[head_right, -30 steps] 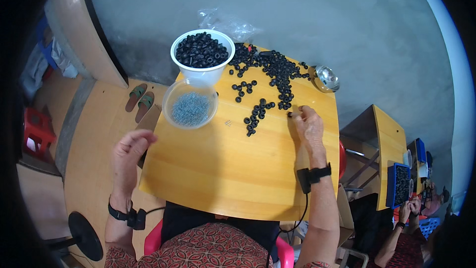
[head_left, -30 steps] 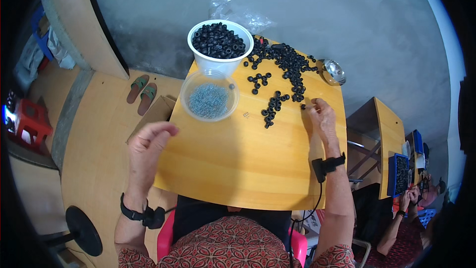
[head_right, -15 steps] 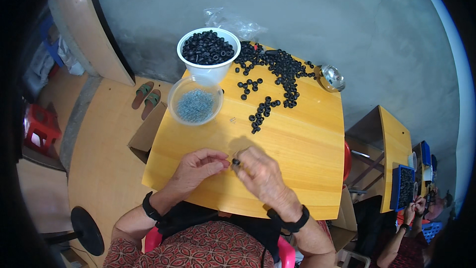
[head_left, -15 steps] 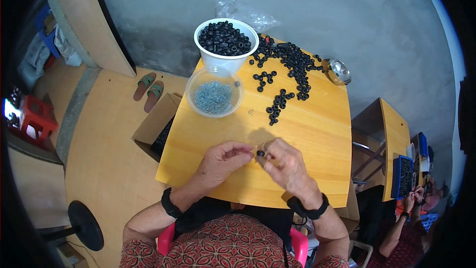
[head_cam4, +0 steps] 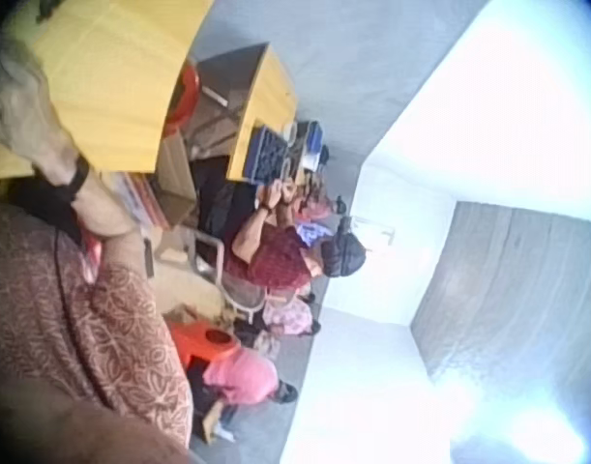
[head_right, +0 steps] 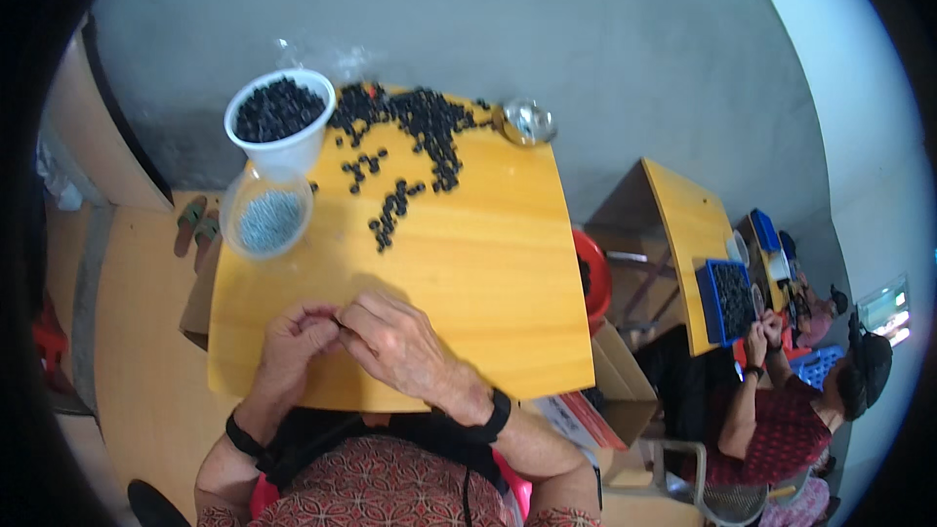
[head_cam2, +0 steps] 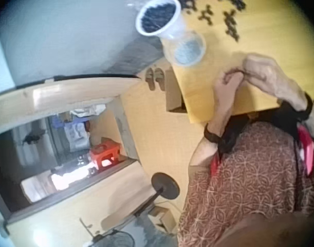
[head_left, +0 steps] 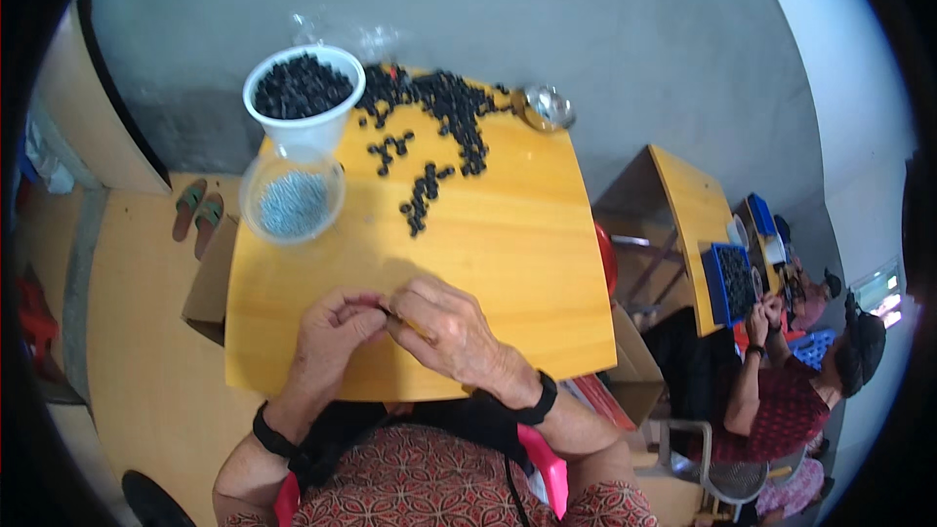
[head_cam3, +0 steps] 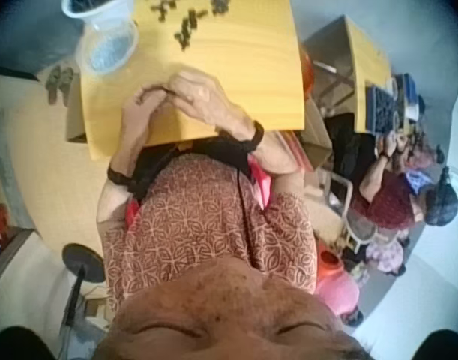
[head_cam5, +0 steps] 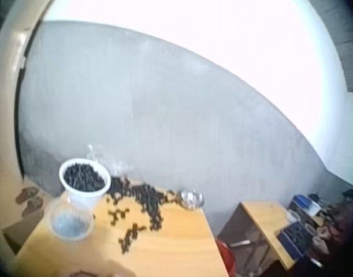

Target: The person is manually inserting small metal pins into black plastic circular components.

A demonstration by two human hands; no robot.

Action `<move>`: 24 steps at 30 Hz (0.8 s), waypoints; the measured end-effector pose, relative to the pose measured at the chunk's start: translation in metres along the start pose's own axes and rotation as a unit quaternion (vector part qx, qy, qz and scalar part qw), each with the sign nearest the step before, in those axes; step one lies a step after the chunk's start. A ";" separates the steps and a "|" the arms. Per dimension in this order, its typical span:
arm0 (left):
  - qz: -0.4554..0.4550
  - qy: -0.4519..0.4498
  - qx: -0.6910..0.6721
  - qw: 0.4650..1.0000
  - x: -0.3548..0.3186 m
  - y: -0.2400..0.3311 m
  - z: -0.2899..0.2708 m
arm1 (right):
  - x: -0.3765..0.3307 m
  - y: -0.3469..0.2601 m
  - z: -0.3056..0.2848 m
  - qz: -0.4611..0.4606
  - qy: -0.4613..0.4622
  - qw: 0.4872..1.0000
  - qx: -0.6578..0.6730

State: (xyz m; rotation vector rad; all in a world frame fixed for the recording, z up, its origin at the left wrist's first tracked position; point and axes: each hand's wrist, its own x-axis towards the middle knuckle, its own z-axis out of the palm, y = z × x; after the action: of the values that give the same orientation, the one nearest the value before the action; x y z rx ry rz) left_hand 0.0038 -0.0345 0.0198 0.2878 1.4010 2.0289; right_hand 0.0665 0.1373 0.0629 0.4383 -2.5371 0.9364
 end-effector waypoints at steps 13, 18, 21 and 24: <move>-0.122 -0.011 -0.117 0.985 -0.011 -0.011 -0.005 | -0.017 -0.001 0.009 -0.008 0.006 0.999 -0.034; -0.137 0.019 -0.152 0.979 -0.010 -0.006 0.001 | -0.022 -0.002 0.020 0.011 0.048 0.998 -0.043; -0.135 0.005 -0.180 0.974 -0.008 -0.009 0.000 | -0.017 -0.006 0.018 0.099 0.056 0.993 0.043; -0.125 -0.028 -0.202 0.971 -0.006 -0.013 -0.002 | -0.014 -0.003 0.021 0.073 0.057 0.996 0.014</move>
State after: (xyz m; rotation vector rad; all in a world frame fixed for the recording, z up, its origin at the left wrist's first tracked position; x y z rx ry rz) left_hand 0.0122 -0.0373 0.0087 -0.0090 0.9086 2.0181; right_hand 0.0743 0.1238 0.0436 0.2029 -2.4812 1.0199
